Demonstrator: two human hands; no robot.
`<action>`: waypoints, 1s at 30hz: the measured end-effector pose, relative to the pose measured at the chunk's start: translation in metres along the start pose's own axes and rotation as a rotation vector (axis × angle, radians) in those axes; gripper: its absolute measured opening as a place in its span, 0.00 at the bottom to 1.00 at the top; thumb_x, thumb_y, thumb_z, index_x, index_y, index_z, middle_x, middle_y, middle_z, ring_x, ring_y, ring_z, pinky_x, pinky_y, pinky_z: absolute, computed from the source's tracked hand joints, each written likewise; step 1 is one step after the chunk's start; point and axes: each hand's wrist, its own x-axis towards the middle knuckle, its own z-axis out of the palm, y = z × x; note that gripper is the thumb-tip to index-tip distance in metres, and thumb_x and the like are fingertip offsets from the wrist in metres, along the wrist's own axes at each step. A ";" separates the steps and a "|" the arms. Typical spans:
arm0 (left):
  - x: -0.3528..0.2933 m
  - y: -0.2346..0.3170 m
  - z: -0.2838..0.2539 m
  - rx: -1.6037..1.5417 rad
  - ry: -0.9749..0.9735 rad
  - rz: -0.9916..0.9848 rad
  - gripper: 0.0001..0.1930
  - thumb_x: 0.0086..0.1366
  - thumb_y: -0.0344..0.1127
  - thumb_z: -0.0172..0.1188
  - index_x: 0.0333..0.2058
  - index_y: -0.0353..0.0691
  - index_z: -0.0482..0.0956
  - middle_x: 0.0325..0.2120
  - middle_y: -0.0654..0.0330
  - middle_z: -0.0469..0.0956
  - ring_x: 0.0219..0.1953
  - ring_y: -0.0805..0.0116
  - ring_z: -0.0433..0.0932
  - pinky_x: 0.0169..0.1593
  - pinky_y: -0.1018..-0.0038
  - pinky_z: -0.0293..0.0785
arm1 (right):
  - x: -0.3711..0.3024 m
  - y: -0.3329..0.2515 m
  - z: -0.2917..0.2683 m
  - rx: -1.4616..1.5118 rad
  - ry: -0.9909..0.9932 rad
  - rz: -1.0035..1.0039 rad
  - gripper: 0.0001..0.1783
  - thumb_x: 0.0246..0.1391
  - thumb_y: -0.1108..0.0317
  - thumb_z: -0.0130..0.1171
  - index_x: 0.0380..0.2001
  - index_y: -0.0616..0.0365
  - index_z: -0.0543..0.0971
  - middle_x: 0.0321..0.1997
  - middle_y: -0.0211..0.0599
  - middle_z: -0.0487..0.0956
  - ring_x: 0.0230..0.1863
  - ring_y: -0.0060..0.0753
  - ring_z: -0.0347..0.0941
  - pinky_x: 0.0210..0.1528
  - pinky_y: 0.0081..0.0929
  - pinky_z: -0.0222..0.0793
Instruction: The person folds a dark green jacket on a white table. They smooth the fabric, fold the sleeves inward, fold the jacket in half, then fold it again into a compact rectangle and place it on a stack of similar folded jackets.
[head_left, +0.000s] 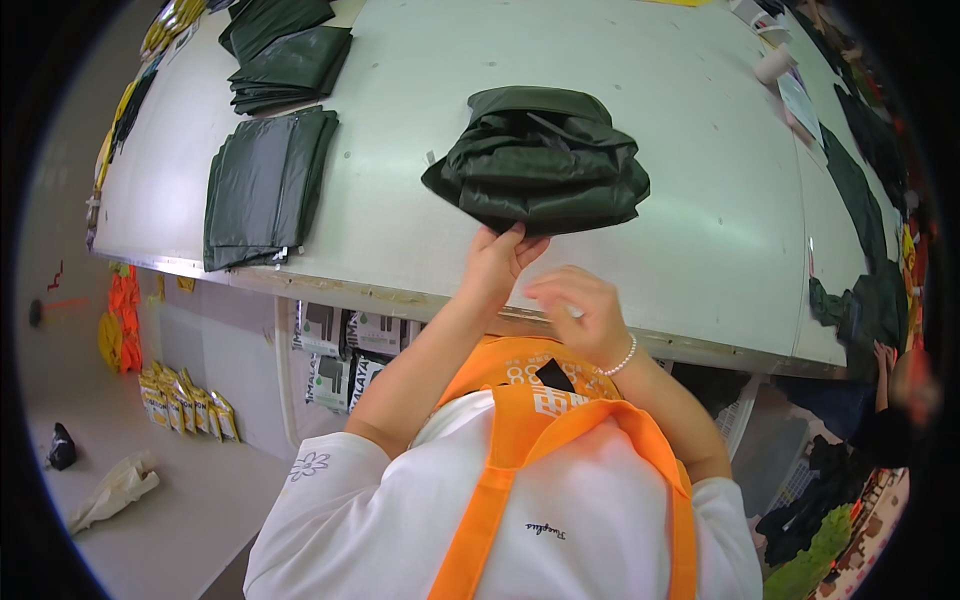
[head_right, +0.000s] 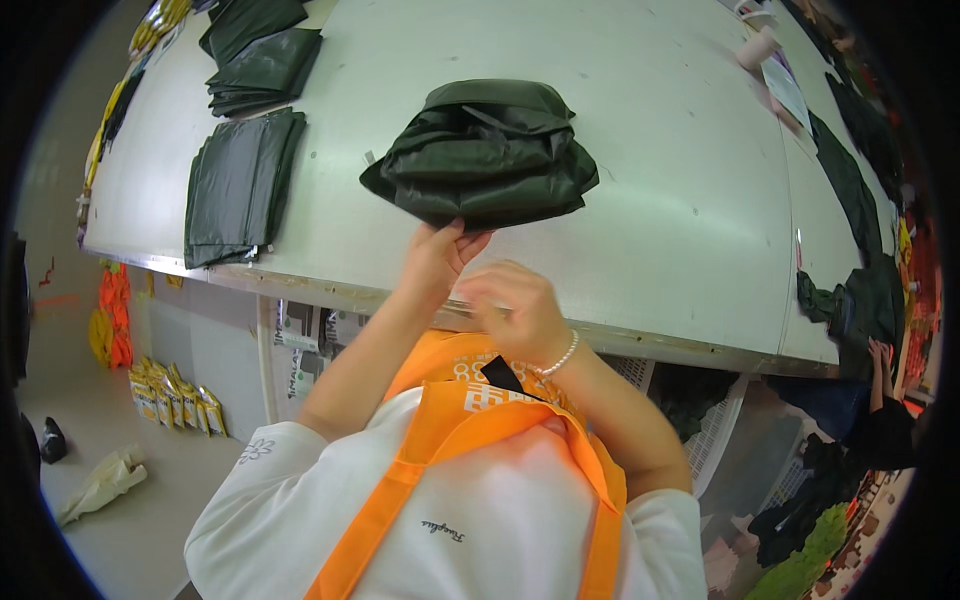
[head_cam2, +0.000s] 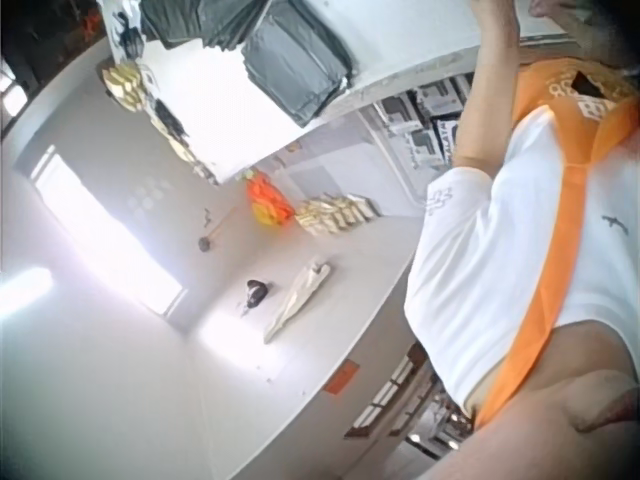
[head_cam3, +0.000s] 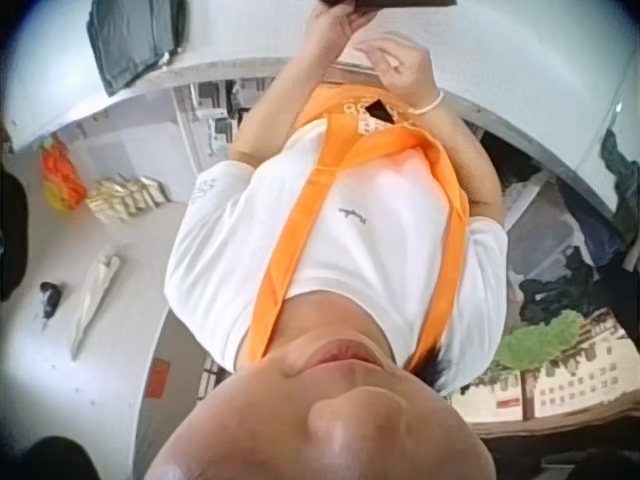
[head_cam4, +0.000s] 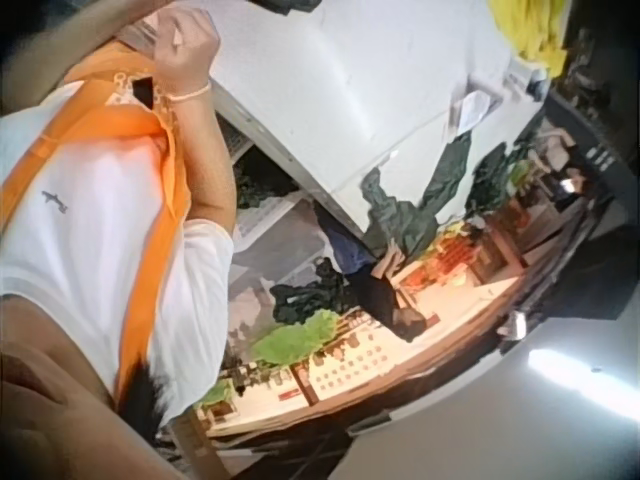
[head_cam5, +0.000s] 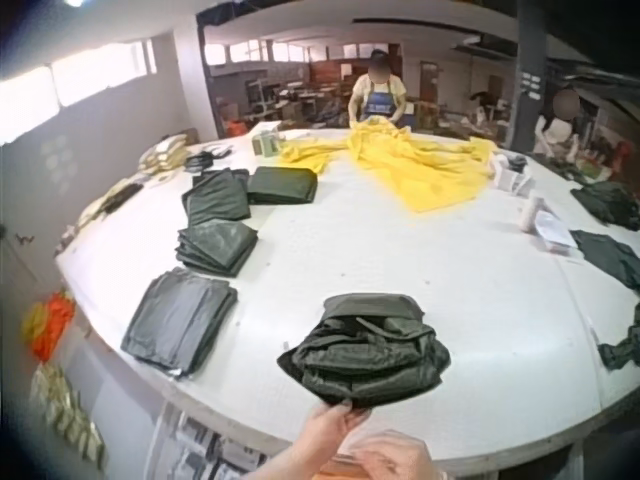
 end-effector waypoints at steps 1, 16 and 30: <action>0.002 0.005 -0.003 0.086 -0.029 -0.006 0.20 0.64 0.31 0.52 0.53 0.32 0.63 0.48 0.50 0.72 0.48 0.59 0.76 0.53 0.66 0.73 | -0.009 0.014 0.003 0.033 0.051 0.290 0.17 0.58 0.63 0.54 0.47 0.62 0.74 0.49 0.42 0.77 0.45 0.38 0.76 0.51 0.30 0.69; 0.045 0.103 0.063 1.922 -0.558 0.719 0.29 0.50 0.47 0.66 0.47 0.33 0.74 0.43 0.50 0.73 0.51 0.51 0.69 0.53 0.63 0.68 | 0.020 0.051 0.012 0.826 0.442 0.573 0.13 0.61 0.74 0.44 0.44 0.71 0.72 0.41 0.44 0.79 0.38 0.34 0.79 0.42 0.25 0.76; 0.032 0.096 0.075 2.139 -0.532 1.070 0.37 0.54 0.26 0.53 0.62 0.66 0.61 0.48 0.50 0.69 0.44 0.53 0.73 0.45 0.63 0.73 | 0.019 0.032 0.008 0.766 0.400 0.612 0.13 0.59 0.76 0.45 0.43 0.75 0.70 0.42 0.46 0.77 0.39 0.41 0.80 0.39 0.25 0.78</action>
